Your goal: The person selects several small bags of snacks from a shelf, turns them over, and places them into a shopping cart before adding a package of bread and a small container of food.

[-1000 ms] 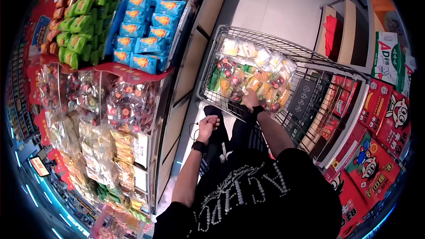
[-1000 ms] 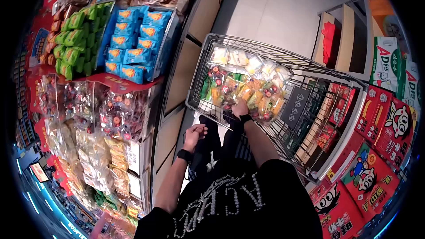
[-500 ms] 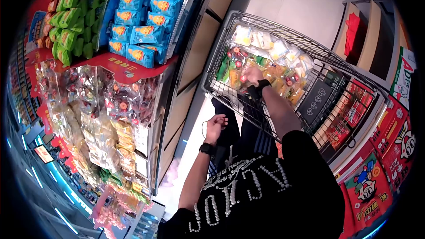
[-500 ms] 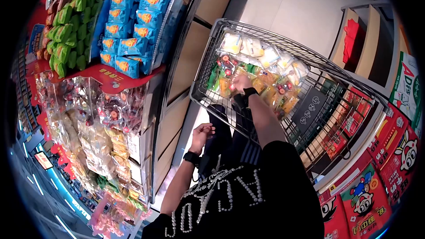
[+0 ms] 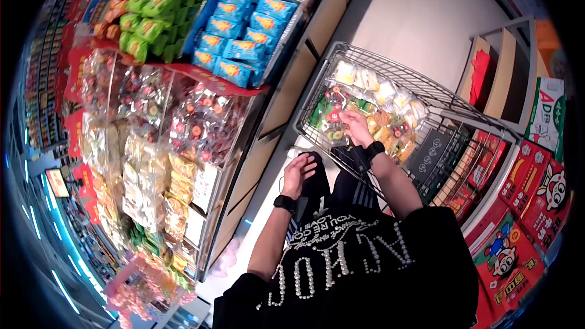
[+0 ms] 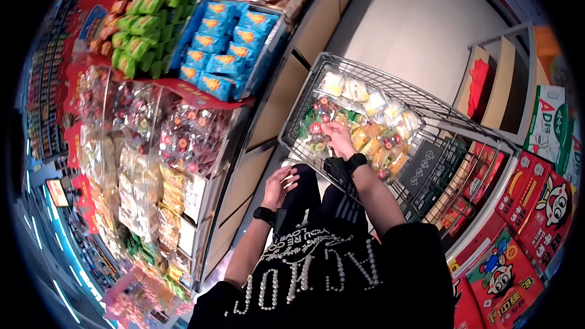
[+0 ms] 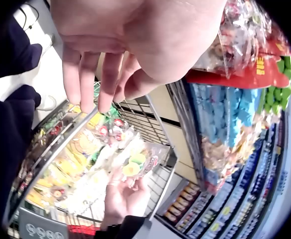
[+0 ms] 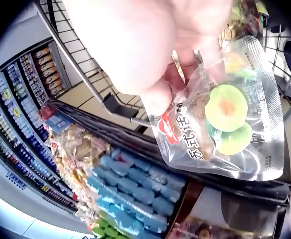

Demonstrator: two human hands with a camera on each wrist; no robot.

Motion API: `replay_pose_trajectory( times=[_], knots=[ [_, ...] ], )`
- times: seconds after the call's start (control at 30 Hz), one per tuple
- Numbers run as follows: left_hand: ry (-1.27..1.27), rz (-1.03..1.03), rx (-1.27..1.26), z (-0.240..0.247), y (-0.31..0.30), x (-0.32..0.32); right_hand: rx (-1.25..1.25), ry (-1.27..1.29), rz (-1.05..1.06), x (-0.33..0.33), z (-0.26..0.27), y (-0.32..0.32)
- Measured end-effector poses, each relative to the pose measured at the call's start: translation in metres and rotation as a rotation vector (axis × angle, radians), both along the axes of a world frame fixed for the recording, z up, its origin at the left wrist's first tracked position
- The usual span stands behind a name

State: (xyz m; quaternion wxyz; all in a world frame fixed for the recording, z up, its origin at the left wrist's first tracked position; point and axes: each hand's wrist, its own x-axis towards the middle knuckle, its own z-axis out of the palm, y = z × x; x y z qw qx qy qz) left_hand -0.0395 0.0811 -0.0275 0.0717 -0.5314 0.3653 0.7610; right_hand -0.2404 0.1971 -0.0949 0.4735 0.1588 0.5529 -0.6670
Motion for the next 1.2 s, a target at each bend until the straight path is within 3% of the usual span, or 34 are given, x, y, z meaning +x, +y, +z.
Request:
replay_pose_trajectory(
  times=[0.03,0.2,0.43,0.67,1.2],
  knots=[
    [0.072,0.093,0.048,0.006,-0.002,-0.001,-0.021,-0.034,0.027,0.005,0.011,-0.004],
    [0.189,0.175,0.043,0.027,-0.001,0.001,-0.202,-0.072,0.116,0.039,0.022,-0.021],
    [0.143,0.160,-0.127,0.010,-0.003,0.040,-0.178,-0.083,0.259,0.064,0.073,-0.049],
    [0.195,0.250,-0.157,0.018,-0.006,0.054,-0.248,-0.021,0.362,0.066,0.059,-0.074],
    [0.229,0.393,-0.185,0.021,-0.004,0.071,-0.287,-0.011,0.524,0.077,0.084,-0.098]
  ],
)
